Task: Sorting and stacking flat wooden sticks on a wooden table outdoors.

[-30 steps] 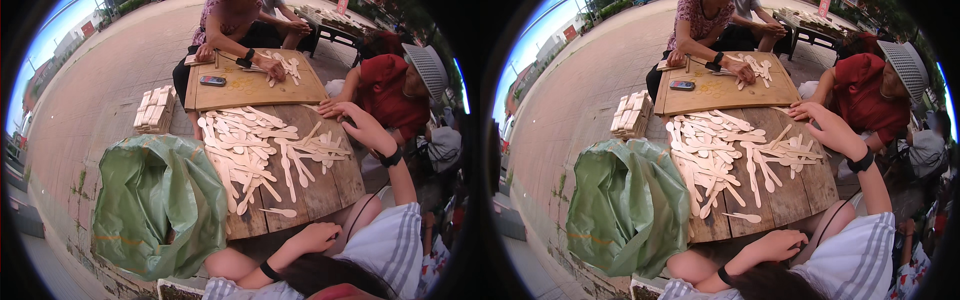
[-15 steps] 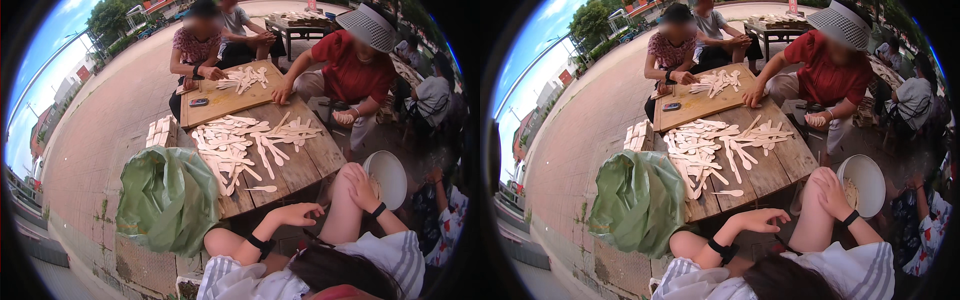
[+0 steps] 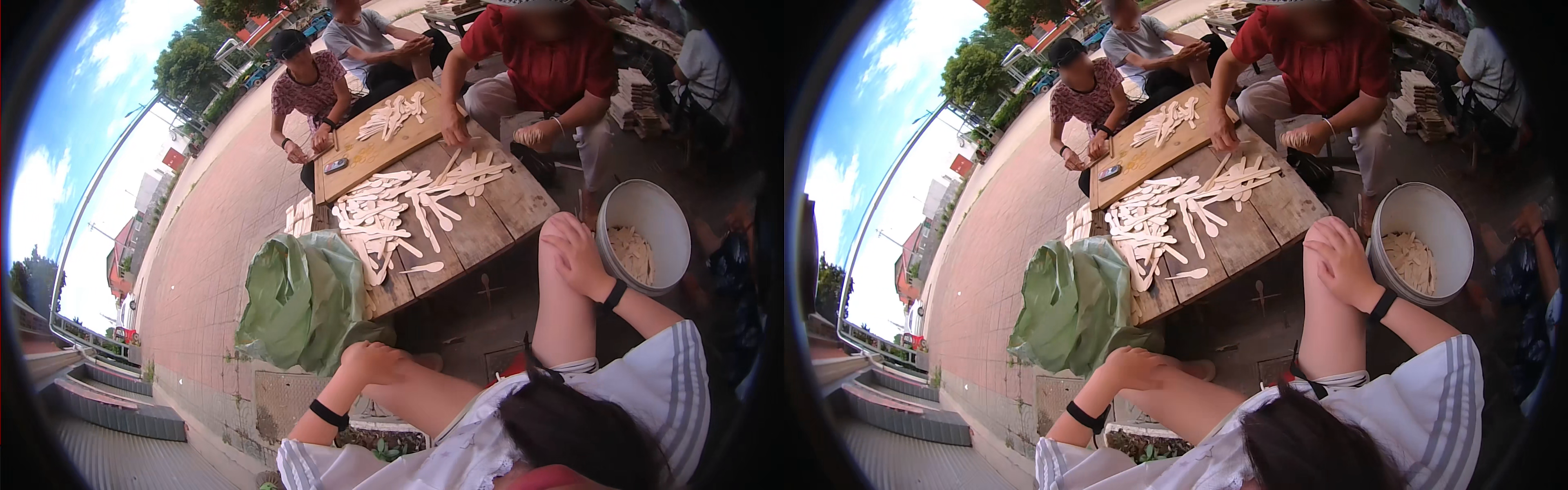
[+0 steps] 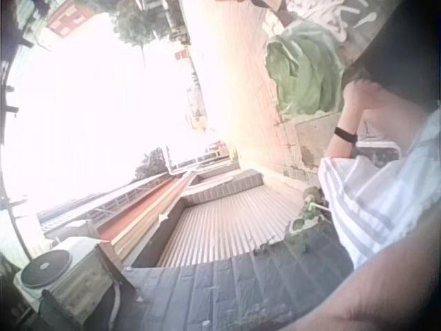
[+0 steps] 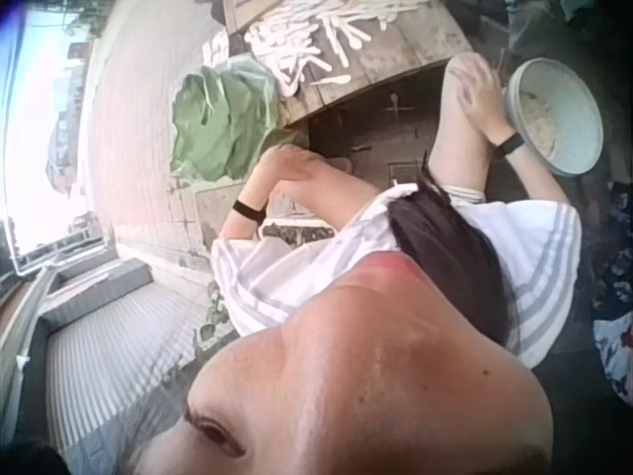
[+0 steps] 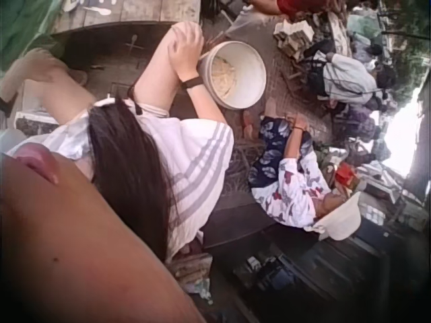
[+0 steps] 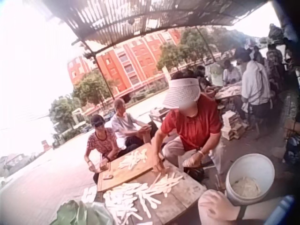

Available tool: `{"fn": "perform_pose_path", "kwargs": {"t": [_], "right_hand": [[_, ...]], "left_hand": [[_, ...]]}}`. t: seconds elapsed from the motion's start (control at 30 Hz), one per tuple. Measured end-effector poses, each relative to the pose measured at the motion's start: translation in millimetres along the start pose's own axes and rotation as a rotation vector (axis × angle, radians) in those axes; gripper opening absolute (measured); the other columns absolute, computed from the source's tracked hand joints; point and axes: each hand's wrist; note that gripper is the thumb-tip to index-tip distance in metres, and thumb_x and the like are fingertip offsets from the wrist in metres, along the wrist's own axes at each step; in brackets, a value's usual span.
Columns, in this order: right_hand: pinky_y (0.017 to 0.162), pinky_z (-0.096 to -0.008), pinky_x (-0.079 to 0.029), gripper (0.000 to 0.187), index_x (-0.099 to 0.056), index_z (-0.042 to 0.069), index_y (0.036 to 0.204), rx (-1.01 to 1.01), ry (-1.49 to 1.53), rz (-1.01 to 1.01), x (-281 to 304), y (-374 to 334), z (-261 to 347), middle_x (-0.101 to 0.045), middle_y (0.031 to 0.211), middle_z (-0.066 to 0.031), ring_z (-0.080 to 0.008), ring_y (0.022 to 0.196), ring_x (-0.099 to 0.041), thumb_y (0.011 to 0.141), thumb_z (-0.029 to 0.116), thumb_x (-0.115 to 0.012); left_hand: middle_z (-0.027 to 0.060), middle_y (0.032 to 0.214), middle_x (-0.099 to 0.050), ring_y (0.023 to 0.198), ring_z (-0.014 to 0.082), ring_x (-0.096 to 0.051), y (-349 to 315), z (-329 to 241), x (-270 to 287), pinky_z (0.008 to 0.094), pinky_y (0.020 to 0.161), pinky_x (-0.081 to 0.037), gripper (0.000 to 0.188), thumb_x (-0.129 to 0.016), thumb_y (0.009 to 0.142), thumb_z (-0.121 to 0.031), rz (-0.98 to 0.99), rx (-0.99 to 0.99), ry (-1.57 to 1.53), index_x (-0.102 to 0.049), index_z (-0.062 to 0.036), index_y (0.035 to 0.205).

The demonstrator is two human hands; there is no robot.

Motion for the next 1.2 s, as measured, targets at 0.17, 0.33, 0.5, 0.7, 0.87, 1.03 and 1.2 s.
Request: {"fn": "perform_pose_path", "kwargs": {"t": [0.17,0.33,0.5,0.7,0.87,1.03,1.2], "right_hand": [[0.11,-0.0509,-0.024,0.037,-0.062,0.009,0.113,-0.007,-0.001,0.061,4.9,-6.2,-5.7,-0.046,0.136,-0.0141,-0.0362,0.132,-0.034,0.077,0.011,-0.054],[0.112,-0.0503,-0.019,0.062,-0.035,0.018,0.145,0.034,0.097,0.151,47.7,16.0,-10.2,-0.033,0.15,-0.012,-0.0296,0.139,-0.029,0.085,0.021,-0.052],[0.11,-0.049,-0.024,0.047,-0.048,0.015,0.132,0.185,0.106,0.105,26.8,17.1,-25.4,-0.044,0.141,-0.0132,-0.031,0.133,-0.037,0.085,0.016,-0.048],[0.108,-0.0477,-0.029,0.038,-0.062,0.011,0.118,0.211,0.078,0.084,14.4,8.5,-32.3,-0.054,0.132,-0.0143,-0.0324,0.127,-0.045,0.085,0.01,-0.045],[0.107,-0.0477,-0.03,0.036,-0.064,0.01,0.115,0.12,0.119,0.083,13.9,6.1,-28.0,-0.055,0.13,-0.0168,-0.0326,0.125,-0.047,0.084,0.008,-0.046],[0.105,-0.0436,-0.033,0.037,-0.057,0.008,0.121,0.138,0.056,0.087,16.5,0.6,-34.4,-0.055,0.128,-0.016,-0.0285,0.124,-0.047,0.085,0.011,-0.05],[0.104,-0.0396,-0.037,0.042,-0.051,0.005,0.127,0.241,-0.089,0.084,18.9,2.7,-35.8,-0.056,0.126,-0.0152,-0.0244,0.123,-0.048,0.085,0.013,-0.055]], "left_hand": [[0.0102,0.138,-0.048,0.129,0.0292,-0.042,-37.7,9.0,-53.0,0.048,0.108,-0.03,0.054,-0.052,0.086,-0.041,-0.572,-0.201,0.027,-0.048,-0.0212,0.136],[0.0111,0.147,-0.036,0.133,0.0327,-0.036,-51.2,33.6,-70.2,0.0553,0.111,-0.02,0.056,-0.05,0.083,-0.037,-0.575,-0.139,-0.007,-0.048,-0.0207,0.136],[0.0079,0.134,-0.051,0.119,0.0283,-0.05,-30.3,34.9,-76.2,0.0533,0.103,-0.033,0.059,-0.05,0.069,-0.029,-0.66,-0.402,0.093,-0.056,-0.0199,0.127],[0.0055,0.12,-0.061,0.105,0.026,-0.057,-16.7,40.5,-71.4,0.0474,0.095,-0.04,0.048,-0.052,0.068,-0.032,-0.823,-0.419,0.023,-0.064,-0.015,0.111],[0.0046,0.115,-0.064,0.102,0.0258,-0.059,-13.0,37.7,-67.4,0.0464,0.096,-0.04,0.046,-0.05,0.068,-0.032,-0.847,-0.383,0.016,-0.067,-0.016,0.108],[0.005,0.112,-0.065,0.1,0.0267,-0.06,-7.3,36.3,-63.4,0.0465,0.094,-0.04,0.046,-0.049,0.069,-0.034,-0.853,-0.379,-0.007,-0.068,-0.016,0.107],[0.0059,0.11,-0.066,0.1,0.0273,-0.06,-7.4,36.0,-65.0,0.0466,0.093,-0.04,0.046,-0.049,0.068,-0.033,-0.859,-0.387,-0.017,-0.069,-0.0159,0.106]]}}
Point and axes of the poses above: each hand's wrist, its own y-axis towards the middle knuckle, its own x-axis out of the back of the hand, z = x × y
